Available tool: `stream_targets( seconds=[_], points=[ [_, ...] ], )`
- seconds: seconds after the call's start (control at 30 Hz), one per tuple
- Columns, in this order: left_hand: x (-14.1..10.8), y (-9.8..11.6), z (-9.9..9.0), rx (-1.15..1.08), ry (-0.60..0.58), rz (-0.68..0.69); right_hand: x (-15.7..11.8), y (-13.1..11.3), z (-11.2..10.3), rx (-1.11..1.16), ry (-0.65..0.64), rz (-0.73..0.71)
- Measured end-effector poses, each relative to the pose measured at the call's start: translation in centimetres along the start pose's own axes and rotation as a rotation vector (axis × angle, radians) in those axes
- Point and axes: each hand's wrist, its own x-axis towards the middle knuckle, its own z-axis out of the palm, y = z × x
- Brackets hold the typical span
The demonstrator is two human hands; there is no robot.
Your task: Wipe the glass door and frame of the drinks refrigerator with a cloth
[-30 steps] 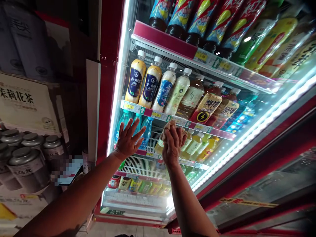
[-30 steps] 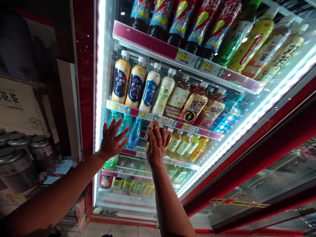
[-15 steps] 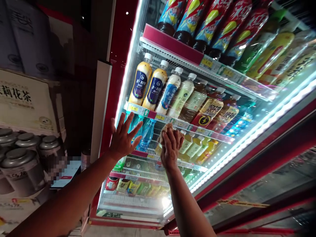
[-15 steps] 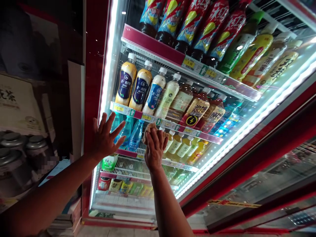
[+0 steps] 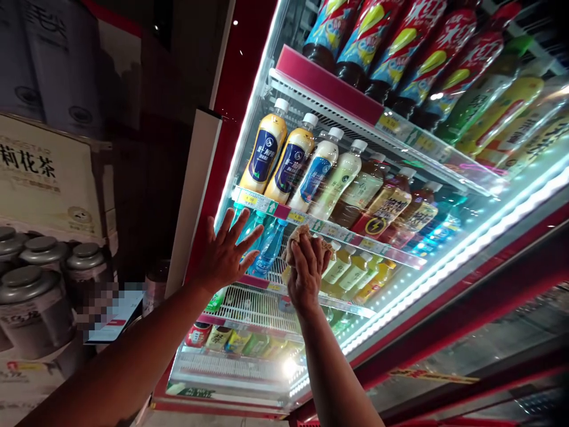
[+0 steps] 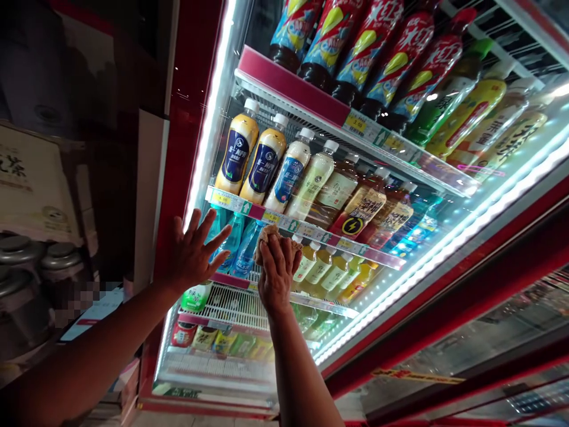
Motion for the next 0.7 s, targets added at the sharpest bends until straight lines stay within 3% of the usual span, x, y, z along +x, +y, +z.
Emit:
stream_targets(
  seconds=[0.3, 0.5, 0.7],
  points=[
    [-0.2, -0.3, -0.1, -0.003, -0.001, 0.014, 2.1, -0.3, 0.7, -0.038, 0.047, 0.021],
    [-0.4, -0.6, -0.2, -0.032, -0.002, 0.022, 0.6, -1.9, 0.5, 0.011, -0.110, -0.076],
    [-0.6, -1.0, -0.2, -0.058, 0.004, 0.037, 2.7, -1.2, 0.9, -0.036, 0.031, 0.006]
  ],
)
